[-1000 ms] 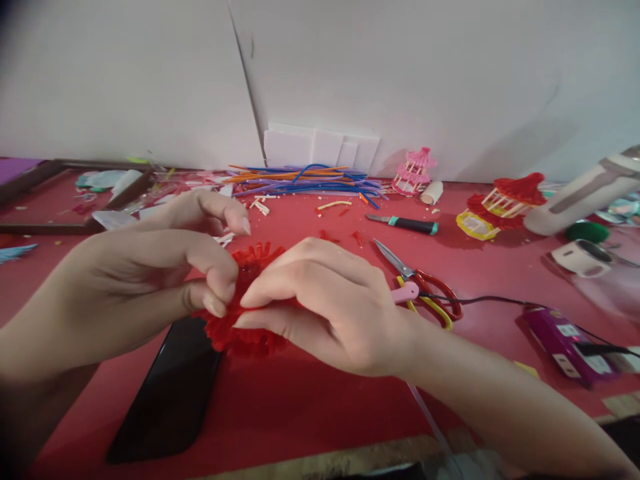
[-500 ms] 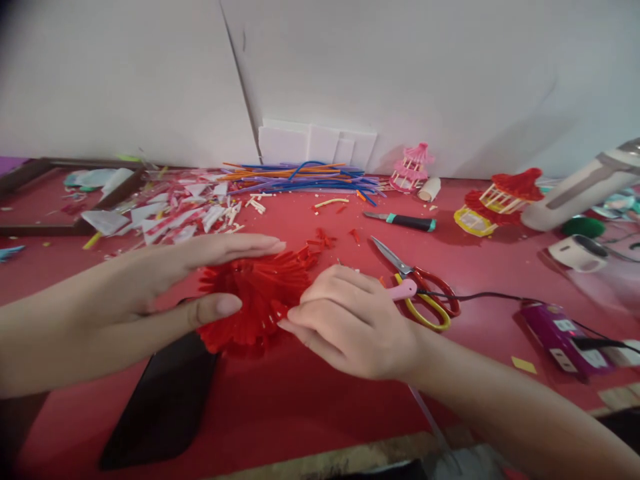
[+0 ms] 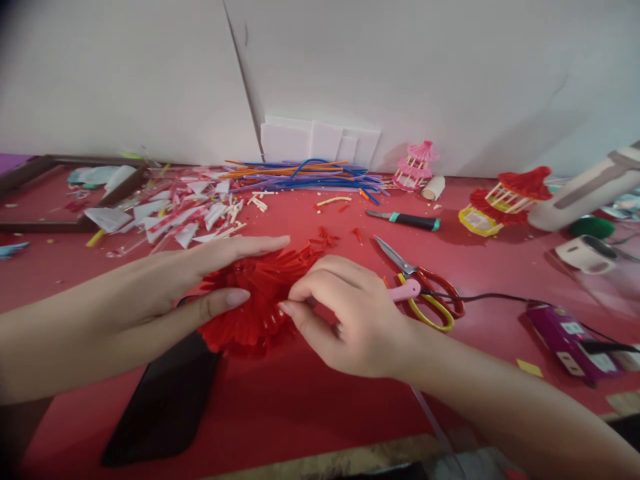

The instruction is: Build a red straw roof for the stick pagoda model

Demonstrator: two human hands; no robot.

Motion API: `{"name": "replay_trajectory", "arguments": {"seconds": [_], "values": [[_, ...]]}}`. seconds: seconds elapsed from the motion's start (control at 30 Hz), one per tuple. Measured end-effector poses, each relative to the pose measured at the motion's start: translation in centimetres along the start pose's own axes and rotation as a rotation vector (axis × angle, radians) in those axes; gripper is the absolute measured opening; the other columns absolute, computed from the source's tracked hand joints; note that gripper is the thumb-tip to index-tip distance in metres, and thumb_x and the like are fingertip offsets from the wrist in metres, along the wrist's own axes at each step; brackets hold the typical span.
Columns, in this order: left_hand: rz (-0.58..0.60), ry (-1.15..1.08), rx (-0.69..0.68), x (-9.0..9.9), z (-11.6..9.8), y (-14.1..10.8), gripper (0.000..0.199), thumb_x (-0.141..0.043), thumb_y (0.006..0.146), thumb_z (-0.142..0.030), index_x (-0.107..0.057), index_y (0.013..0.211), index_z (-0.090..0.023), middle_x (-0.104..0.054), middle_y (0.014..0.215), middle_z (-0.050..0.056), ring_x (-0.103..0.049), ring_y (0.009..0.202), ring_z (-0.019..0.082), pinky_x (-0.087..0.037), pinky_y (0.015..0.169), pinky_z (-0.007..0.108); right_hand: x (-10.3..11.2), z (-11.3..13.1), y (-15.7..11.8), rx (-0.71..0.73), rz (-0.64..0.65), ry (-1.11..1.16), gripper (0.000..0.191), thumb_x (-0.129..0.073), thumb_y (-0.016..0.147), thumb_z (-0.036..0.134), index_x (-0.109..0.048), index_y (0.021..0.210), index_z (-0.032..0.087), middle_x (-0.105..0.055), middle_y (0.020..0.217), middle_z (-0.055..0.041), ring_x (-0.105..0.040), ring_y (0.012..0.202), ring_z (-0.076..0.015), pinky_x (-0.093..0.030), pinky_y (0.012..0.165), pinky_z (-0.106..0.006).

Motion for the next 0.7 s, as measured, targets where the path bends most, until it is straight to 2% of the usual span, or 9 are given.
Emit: {"name": "replay_trajectory", "arguments": {"seconds": [0.1, 0.17, 0.33, 0.5, 0.7], "values": [[-0.005, -0.007, -0.003, 0.0, 0.0, 0.0, 0.053, -0.051, 0.101, -0.037, -0.042, 0.153, -0.043, -0.059, 0.149, -0.006, -0.061, 0.134, 0.024, -0.057, 0.108, 0.035, -0.2, -0.4, 0.4, -0.041, 0.035, -0.011, 0.012, -0.066, 0.091, 0.013, -0.062, 0.082, 0.016, -0.063, 0.070, 0.0016, -0.056, 0.064, -0.0085, -0.047, 0.062, -0.021], [-0.005, -0.009, -0.006, 0.0, 0.0, 0.1, 0.052, -0.052, 0.101, -0.037, -0.043, 0.152, -0.042, -0.060, 0.149, -0.005, -0.061, 0.134, 0.024, -0.057, 0.107, 0.035, -0.3, -0.2, 0.6, -0.014, 0.038, -0.032, 0.012, -0.067, 0.091, 0.012, -0.062, 0.082, 0.017, -0.062, 0.070, 0.0022, -0.055, 0.065, -0.0087, -0.047, 0.063, -0.022], [-0.020, 0.006, -0.017, 0.2, -0.1, 0.0, 0.051, -0.050, 0.101, -0.037, -0.043, 0.152, -0.041, -0.059, 0.149, -0.005, -0.060, 0.135, 0.024, -0.055, 0.111, 0.038, -0.5, 1.4, 0.1, 0.206, 0.014, -0.101, 0.007, -0.064, 0.093, 0.010, -0.066, 0.088, 0.014, -0.068, 0.076, -0.0029, -0.056, 0.071, -0.0123, -0.051, 0.069, -0.027], [-0.008, 0.011, -0.023, 0.2, -0.3, 0.1, 0.053, -0.050, 0.101, -0.035, -0.041, 0.153, -0.041, -0.058, 0.151, -0.006, -0.059, 0.136, 0.024, -0.054, 0.112, 0.038, -0.5, 2.9, -1.6, 0.408, -0.015, -0.291, 0.009, -0.067, 0.090, 0.006, -0.072, 0.097, 0.008, -0.071, 0.077, -0.0054, -0.061, 0.069, -0.0153, -0.057, 0.067, -0.032], [-0.045, 0.074, 0.015, -0.1, -0.9, 0.0, 0.053, -0.049, 0.102, -0.037, -0.040, 0.153, -0.039, -0.061, 0.146, -0.002, -0.061, 0.133, 0.028, -0.055, 0.109, 0.044, 0.0, 3.6, -2.1, 0.446, -0.060, -0.376, 0.010, -0.067, 0.090, 0.004, -0.074, 0.086, 0.010, -0.071, 0.074, -0.0033, -0.064, 0.071, -0.0156, -0.060, 0.066, -0.032]]}}
Point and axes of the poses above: each hand's wrist, its own y-axis towards the middle knuckle, its own x-axis out of the back of the hand, z = x × y, the point moved 10 cm from there along y, towards the middle knuckle
